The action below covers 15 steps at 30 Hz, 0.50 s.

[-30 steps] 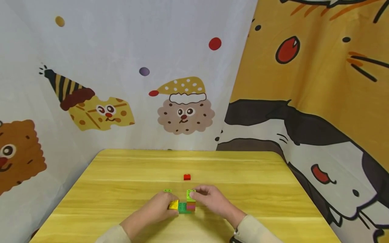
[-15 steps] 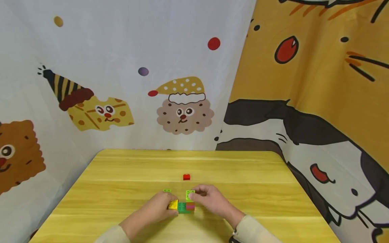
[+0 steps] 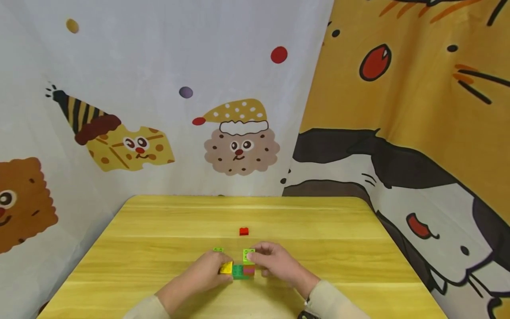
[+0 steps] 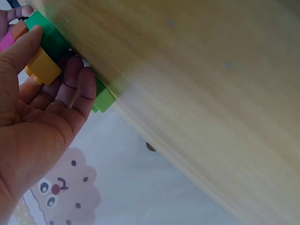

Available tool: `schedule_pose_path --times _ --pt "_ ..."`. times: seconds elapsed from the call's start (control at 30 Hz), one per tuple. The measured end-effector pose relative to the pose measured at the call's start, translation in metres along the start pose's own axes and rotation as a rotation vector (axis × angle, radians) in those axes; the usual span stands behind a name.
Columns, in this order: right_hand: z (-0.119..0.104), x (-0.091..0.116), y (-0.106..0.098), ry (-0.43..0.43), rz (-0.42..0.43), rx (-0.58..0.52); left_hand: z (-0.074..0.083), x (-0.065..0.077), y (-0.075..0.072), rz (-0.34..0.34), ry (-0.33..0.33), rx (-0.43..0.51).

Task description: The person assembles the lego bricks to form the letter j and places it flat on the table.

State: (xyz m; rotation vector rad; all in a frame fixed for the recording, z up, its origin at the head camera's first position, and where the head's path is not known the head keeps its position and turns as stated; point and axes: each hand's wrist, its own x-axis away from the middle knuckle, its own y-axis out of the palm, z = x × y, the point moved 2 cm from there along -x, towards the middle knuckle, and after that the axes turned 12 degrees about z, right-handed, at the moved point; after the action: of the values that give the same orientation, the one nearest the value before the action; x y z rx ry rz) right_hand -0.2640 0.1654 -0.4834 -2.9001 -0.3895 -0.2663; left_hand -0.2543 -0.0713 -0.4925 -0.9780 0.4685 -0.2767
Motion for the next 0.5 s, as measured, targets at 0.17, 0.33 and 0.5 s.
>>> schedule_pose_path --times 0.17,0.33,0.5 --pt "0.0035 -0.0006 0.0036 0.078 -0.036 -0.102 -0.0008 0.0001 0.0004 0.0 0.0 0.007" --pt "0.0058 -0.0012 0.0075 0.104 -0.055 -0.188 0.0004 -0.0002 -0.0006 -0.004 -0.007 0.002" --pt "0.008 -0.0016 0.0088 0.098 -0.038 -0.2 0.0001 -0.0002 0.0002 0.001 0.0 -0.001"
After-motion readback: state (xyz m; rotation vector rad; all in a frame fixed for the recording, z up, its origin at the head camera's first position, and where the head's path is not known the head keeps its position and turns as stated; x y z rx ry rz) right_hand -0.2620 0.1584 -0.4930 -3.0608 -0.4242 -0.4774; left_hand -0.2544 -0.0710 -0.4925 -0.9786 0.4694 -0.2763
